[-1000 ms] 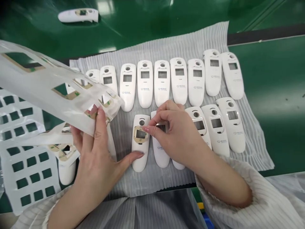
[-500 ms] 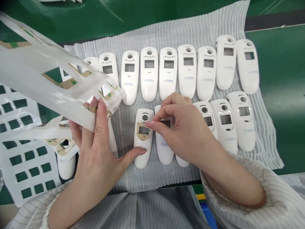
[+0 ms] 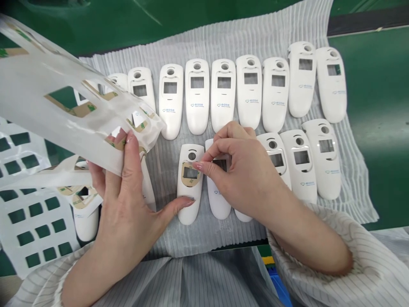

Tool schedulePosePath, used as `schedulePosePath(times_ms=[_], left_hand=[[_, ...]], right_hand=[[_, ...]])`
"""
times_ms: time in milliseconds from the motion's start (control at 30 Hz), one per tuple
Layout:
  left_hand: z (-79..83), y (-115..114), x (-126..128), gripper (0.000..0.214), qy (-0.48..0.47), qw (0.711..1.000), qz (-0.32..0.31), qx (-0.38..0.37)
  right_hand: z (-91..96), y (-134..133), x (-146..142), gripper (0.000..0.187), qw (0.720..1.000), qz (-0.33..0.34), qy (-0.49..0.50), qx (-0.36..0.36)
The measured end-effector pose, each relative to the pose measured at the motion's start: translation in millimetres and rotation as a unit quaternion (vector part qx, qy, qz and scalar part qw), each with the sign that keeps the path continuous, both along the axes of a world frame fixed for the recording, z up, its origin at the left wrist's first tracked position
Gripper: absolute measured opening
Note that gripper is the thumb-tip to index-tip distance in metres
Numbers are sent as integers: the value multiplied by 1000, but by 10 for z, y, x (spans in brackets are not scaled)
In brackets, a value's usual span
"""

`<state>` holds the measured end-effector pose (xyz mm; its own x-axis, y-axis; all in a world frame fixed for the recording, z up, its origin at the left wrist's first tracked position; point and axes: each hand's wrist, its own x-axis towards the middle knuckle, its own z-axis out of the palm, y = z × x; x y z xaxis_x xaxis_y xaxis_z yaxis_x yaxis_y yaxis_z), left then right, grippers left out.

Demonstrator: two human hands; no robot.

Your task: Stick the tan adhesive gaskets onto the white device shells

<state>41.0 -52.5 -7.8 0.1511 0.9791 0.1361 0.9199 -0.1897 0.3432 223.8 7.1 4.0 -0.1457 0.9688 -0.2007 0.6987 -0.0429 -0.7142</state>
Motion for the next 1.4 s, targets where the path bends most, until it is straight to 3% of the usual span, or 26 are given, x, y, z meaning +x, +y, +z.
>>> schedulePosePath(times_ms=[167, 333, 1000, 1067, 1267, 1400], left_hand=[[4, -5, 0, 117, 4, 1000, -4, 4], [-6, -4, 0, 121, 13, 1000, -3, 7], [-32, -9, -17, 116, 7, 1000, -4, 14], [-33, -11, -16, 117, 12, 1000, -3, 14], [-53, -14, -16, 120, 21, 999, -11, 31], [-77, -19, -28, 119, 14, 999, -10, 30]], right_hand=[[1, -15, 3, 14, 1000, -1, -9, -4], [-8, -26, -5, 10, 1000, 3, -13, 8], [-93, -74, -40, 9, 994, 12, -64, 84], [-100, -69, -24, 17, 994, 14, -73, 85], [-107, 42, 6, 27, 982, 74, -129, 119], [12, 197, -62, 32, 975, 117, -174, 77]])
